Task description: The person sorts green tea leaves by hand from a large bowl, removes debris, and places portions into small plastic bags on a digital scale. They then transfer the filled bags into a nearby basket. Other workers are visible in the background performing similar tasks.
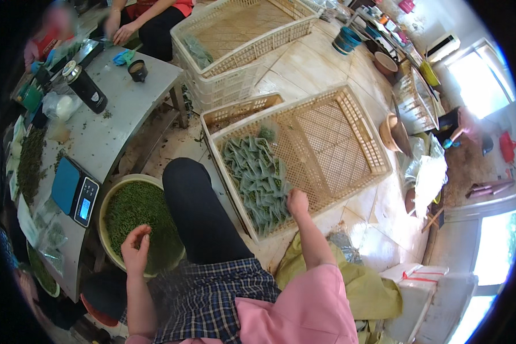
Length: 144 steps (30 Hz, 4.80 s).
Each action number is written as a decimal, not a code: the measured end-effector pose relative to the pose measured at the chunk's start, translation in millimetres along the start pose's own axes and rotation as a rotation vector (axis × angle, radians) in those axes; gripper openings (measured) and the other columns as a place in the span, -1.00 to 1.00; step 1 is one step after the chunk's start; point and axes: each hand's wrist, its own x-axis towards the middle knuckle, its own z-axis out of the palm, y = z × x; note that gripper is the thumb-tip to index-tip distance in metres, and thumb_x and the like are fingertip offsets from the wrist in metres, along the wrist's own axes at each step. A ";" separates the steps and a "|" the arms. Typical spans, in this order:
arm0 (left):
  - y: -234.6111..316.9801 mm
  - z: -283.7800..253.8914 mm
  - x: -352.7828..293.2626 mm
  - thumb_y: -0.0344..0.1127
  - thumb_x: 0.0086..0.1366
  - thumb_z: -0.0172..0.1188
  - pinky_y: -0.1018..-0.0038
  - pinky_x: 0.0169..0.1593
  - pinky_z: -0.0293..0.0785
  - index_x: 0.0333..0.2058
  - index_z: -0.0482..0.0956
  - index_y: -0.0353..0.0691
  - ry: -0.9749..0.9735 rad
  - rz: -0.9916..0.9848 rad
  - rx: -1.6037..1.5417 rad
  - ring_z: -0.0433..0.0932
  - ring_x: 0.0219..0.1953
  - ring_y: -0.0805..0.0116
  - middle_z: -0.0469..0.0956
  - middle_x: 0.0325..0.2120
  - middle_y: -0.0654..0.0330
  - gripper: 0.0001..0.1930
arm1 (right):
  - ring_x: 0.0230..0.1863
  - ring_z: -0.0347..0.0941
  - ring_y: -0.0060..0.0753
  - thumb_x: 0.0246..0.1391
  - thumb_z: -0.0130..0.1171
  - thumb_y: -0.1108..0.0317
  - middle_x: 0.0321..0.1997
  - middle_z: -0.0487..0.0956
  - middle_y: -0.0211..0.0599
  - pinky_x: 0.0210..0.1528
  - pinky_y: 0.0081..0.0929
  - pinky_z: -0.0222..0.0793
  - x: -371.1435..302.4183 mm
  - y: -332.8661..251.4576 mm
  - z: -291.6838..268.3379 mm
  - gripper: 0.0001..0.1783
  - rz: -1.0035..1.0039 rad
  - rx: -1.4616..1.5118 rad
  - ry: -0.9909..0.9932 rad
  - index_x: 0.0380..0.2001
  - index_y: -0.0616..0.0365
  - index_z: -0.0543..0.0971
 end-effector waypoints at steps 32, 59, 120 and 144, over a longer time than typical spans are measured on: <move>-62.5 -11.4 -0.1 -0.49 0.25 0.10 0.55 -0.12 0.49 -0.11 0.57 -0.24 0.141 -0.260 0.022 0.58 -0.19 0.48 0.63 -0.26 0.19 -0.76 | -0.30 0.48 -0.02 0.20 -0.11 -0.02 -0.34 0.57 0.00 -0.20 -0.19 0.35 145.7 -170.9 -7.8 -0.52 -0.258 0.307 -0.113 -0.17 0.18 0.54; -131.8 -421.8 8.3 -0.37 0.11 0.24 0.58 -0.31 0.41 -0.36 0.62 -0.32 1.228 -0.254 0.142 0.51 -0.44 0.52 0.59 -0.49 0.26 -0.84 | -0.17 0.50 -0.51 0.12 0.12 0.52 -0.23 0.62 -0.28 -0.06 -0.58 0.37 -57.9 -374.9 -119.9 -0.87 -0.917 0.937 -0.181 -0.27 0.29 0.59; -63.5 -84.2 13.2 -0.28 0.38 -0.02 0.43 -0.09 0.56 -0.15 0.45 -0.39 0.123 -0.351 -0.913 0.57 -0.18 0.25 0.49 -0.23 0.07 -0.75 | -0.49 0.54 -0.36 -0.08 0.25 0.47 -0.49 0.61 -0.12 -0.43 -0.49 0.42 -204.5 -504.1 -54.3 -0.81 -1.064 0.683 -0.251 -0.32 0.27 0.62; -62.0 -89.2 10.9 -0.23 0.42 -0.10 0.43 -0.13 0.57 -0.14 0.44 -0.39 0.108 -0.358 -0.945 0.57 -0.21 0.26 0.49 -0.25 0.07 -0.70 | -0.54 0.44 -0.69 -0.04 0.25 0.53 -0.56 0.58 -0.38 -0.45 -0.67 0.37 -205.0 -533.2 -56.8 -0.83 -0.946 0.854 -0.202 -0.31 0.31 0.63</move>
